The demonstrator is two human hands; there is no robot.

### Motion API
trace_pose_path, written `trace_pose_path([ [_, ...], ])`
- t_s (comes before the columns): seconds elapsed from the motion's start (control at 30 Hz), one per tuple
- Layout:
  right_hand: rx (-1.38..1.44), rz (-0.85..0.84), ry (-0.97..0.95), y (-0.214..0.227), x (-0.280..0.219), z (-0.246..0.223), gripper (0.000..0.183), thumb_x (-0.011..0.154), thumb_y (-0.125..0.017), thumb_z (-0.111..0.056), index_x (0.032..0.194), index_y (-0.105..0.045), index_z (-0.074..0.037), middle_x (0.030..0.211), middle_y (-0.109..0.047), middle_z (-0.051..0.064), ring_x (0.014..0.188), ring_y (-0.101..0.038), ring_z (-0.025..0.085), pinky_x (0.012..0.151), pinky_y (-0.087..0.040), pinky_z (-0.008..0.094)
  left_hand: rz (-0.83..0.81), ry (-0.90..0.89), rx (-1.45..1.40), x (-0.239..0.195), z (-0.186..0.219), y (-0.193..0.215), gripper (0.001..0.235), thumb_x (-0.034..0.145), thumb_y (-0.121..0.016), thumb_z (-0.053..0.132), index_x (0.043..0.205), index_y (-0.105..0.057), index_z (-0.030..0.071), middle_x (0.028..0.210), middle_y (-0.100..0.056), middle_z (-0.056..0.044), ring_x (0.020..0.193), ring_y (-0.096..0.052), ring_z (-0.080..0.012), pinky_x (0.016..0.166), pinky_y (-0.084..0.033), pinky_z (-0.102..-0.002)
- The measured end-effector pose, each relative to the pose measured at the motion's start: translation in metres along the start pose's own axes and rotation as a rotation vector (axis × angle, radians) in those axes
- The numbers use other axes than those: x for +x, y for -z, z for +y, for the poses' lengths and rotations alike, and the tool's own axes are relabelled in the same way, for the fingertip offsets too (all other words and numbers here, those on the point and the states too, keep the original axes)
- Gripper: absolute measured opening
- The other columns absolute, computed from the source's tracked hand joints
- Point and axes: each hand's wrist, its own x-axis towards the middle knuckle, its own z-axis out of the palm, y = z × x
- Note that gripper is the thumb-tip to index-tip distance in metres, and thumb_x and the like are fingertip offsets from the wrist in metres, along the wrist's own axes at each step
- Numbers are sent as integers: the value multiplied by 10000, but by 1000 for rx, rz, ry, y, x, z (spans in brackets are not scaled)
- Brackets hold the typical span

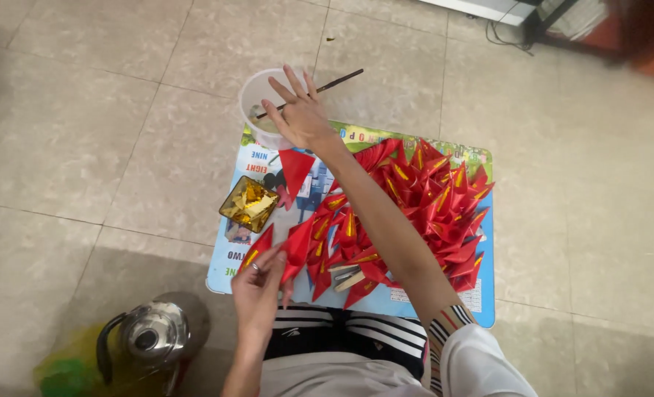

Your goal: Folding red and gold paper sheets into decorative cone shapes.

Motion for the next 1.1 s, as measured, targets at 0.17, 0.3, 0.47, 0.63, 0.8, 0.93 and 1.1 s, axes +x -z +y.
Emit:
trace_pose_path([
  [0.17, 274, 169, 63, 31, -30, 10, 677, 1098, -305, -403, 844, -843, -79, 1595, -461, 75, 1571, -195, 279, 1305, -85, 491, -43, -125, 29, 26, 77, -13, 273, 984, -664, 78, 1217, -729, -49, 620, -616, -19, 458, -482, -65, 415, -341, -226],
  [0.3, 787, 310, 101, 68, -64, 22, 606, 1129, -228, -465, 1454, -525, -48, 1538, -505, 143, 1314, -545, 304, 1275, -285, 478, -122, -161, 111, 45, 134, -24, 260, 973, -668, 64, 1200, -732, -45, 691, -668, 14, 498, -488, -37, 416, -341, -210],
  [0.47, 922, 385, 162, 145, -143, 0, 705, 1123, -195, -584, 1464, -491, -42, 1498, -523, 155, 1100, -750, 323, 1355, -212, 483, -349, -209, 224, 53, 164, -30, 232, 998, -681, 70, 1194, -756, -29, 688, -634, 41, 559, -494, -3, 475, -364, -193],
  [0.63, 810, 503, 254, 190, -207, -20, 815, 1093, -160, -613, 1027, -779, -87, 1462, -503, 76, 1453, -390, 237, 1282, -254, 452, -487, -274, 320, 55, 173, -51, 223, 1000, -682, 70, 1189, -761, -19, 739, -653, 66, 648, -506, 35, 525, -372, -172],
  [0.8, 358, 391, 353, 206, -223, -36, 894, 1093, -102, -618, 1057, -862, -150, 1466, -549, 107, 1379, -385, 311, 1270, -271, 539, -611, -290, 375, 43, 181, -68, 208, 1021, -663, 97, 1183, -764, 13, 727, -600, 86, 641, -484, 33, 520, -368, -177],
  [0.93, 324, 354, 413, 207, -227, -36, 867, 1098, -108, -600, 1059, -866, -183, 1442, -561, 127, 1408, -390, 354, 1285, -268, 606, -641, -257, 374, 39, 183, -73, 207, 1010, -656, 97, 1171, -765, 28, 712, -624, 96, 638, -498, 35, 518, -374, -176],
  [1.1, 282, 369, 456, 207, -231, -31, 788, 1074, -180, -575, 1074, -866, -186, 1426, -570, 126, 1371, -394, 357, 1265, -268, 618, -666, -253, 419, 39, 186, -73, 203, 1013, -661, 110, 1167, -774, 41, 664, -571, 92, 611, -455, 29, 494, -335, -189],
])
